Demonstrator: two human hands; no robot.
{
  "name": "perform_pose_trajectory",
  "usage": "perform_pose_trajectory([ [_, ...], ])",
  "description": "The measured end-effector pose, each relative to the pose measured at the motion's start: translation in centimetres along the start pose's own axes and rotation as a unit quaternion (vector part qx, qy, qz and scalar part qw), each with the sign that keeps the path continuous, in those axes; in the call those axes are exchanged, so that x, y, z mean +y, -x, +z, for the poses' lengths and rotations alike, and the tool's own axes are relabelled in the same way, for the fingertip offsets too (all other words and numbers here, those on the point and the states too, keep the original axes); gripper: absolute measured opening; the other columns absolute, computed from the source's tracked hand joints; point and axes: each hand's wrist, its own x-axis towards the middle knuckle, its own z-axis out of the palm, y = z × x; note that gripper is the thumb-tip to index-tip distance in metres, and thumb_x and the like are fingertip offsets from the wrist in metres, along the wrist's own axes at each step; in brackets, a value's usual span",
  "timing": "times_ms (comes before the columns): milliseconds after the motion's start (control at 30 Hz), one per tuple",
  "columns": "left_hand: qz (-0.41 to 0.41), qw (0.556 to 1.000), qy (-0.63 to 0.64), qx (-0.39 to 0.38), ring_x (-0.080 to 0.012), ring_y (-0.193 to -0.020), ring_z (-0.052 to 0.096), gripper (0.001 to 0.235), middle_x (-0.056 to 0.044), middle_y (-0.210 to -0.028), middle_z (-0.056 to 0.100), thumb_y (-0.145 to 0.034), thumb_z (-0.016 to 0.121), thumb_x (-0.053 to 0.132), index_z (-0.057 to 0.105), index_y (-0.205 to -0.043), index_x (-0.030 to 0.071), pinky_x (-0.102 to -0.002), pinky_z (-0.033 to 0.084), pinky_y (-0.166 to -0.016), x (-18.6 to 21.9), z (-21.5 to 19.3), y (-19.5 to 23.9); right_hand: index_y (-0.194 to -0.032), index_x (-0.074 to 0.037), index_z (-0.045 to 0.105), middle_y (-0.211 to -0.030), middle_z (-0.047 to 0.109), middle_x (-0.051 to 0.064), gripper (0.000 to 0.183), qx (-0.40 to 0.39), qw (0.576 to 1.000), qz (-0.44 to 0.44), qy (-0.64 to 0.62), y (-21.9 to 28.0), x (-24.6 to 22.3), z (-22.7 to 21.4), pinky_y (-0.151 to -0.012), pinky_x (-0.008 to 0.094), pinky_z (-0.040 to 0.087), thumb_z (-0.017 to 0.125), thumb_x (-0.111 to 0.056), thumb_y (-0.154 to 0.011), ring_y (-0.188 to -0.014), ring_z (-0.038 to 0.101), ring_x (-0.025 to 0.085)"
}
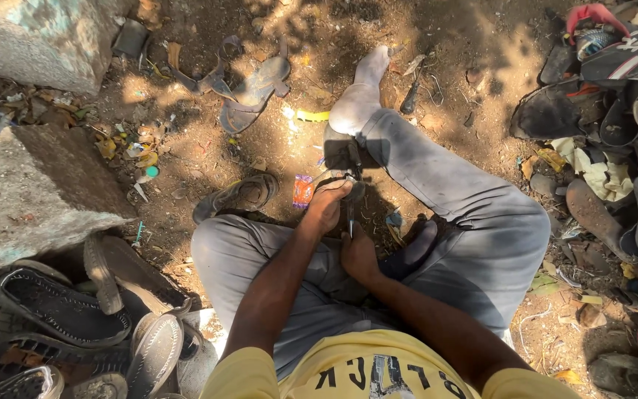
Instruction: The person sits on the ground and uses a knife to scrape and clean the sole of a black shoe. They repeatedly scrape the sole and occasionally wipe it with their hand. The person handles the shoe and knife throughout the clip.
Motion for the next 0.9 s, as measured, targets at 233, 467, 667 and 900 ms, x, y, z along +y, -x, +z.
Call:
perform_pose_trajectory([
  [233,-0.015,1.0,-0.018,0.012,-0.0199,-0.101,0.067,0.024,-0.008,-0.109,0.073,-0.095,0.073,0.015,0.07,-0.114,0.001,-0.034,0.05,-0.091,0.3,-0.8,-0.5,-0.119,0.005,0.058,-0.089,0.07,0.03,0.028,0.051,0.999,-0.008,0.004,-3.7,0.8,2.1,-0.068,0.057,0.053,0.056,-0.013,-0.097,-0.079,0.067,0.052],
  [467,-0.068,0.998,-0.001,-0.007,-0.0206,-0.102,0.067,0.031,-0.008,-0.11,0.075,-0.094,0.07,0.023,0.07,-0.117,0.001,-0.035,0.051,-0.091,1.4,0.7,-0.4,-0.107,0.005,0.059,-0.065,0.062,0.015,0.023,-0.024,0.961,0.215,-0.169,-2.1,-4.9,-1.5,-0.043,0.043,0.045,0.051,-0.016,-0.105,-0.044,0.057,0.027],
  [667,-0.038,0.999,-0.036,-0.006,-0.0234,-0.104,0.065,0.031,-0.01,-0.113,0.073,-0.1,0.071,0.018,0.068,-0.122,-0.003,-0.036,0.052,-0.093,0.9,-0.6,-1.3,-0.116,0.001,0.059,-0.067,0.062,0.014,0.023,-0.014,0.956,0.228,-0.184,-5.1,-4.0,-1.3,-0.042,0.041,0.044,0.05,-0.015,-0.102,-0.043,0.055,0.024],
  [900,0.225,0.592,-0.764,-0.125,-0.0336,-0.125,0.058,0.058,-0.011,-0.135,0.064,-0.076,0.062,-0.003,0.067,-0.131,0.013,-0.041,0.047,-0.103,6.1,1.7,1.6,-0.128,-0.001,0.058,-0.074,0.064,0.013,0.031,-0.057,0.979,0.172,-0.09,-2.7,-1.4,-2.0,-0.06,0.041,0.048,0.055,-0.019,-0.103,-0.064,0.062,0.024],
])
